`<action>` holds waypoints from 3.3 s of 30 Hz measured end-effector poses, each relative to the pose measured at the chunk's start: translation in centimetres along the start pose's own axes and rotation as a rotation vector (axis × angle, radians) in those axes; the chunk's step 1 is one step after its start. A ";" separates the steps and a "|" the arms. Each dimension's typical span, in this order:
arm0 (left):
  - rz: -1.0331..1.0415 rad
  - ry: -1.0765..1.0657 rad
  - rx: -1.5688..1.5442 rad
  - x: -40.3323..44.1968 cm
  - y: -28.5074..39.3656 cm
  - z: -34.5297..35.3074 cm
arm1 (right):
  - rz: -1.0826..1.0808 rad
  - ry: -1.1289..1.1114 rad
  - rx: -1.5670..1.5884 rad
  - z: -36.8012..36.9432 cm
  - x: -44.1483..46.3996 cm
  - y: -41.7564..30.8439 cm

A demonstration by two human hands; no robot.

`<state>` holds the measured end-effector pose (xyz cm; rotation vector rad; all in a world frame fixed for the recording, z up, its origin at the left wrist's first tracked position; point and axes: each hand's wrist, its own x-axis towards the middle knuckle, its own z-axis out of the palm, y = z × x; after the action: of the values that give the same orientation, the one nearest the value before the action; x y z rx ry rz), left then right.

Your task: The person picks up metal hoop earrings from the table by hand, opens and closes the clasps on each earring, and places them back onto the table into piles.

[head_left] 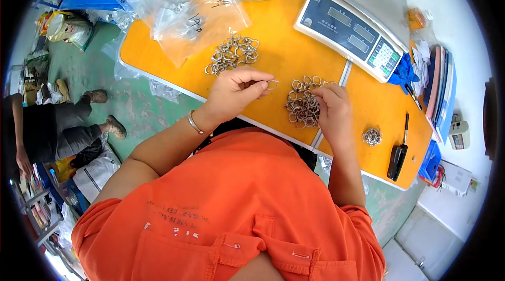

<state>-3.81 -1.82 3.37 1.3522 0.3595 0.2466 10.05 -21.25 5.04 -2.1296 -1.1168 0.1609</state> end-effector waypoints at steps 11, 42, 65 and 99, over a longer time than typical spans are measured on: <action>0.058 -0.102 0.044 -0.5 0.1 1.0 | -0.030 0.040 0.397 2.9 1.4 -4.3; -0.125 0.010 0.030 0.1 0.5 -0.8 | -0.092 0.015 -0.174 -0.4 -0.1 0.5; 0.484 0.221 1.205 2.9 -2.4 -2.3 | 0.573 -0.159 1.138 1.7 -0.1 -3.0; -0.025 -0.149 -0.188 -0.6 0.4 2.4 | 0.156 0.017 0.610 2.6 -0.8 -3.8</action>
<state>-3.43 -4.12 4.21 1.1722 0.2221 0.1532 5.92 -19.05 5.46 -1.6578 -0.7618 0.4886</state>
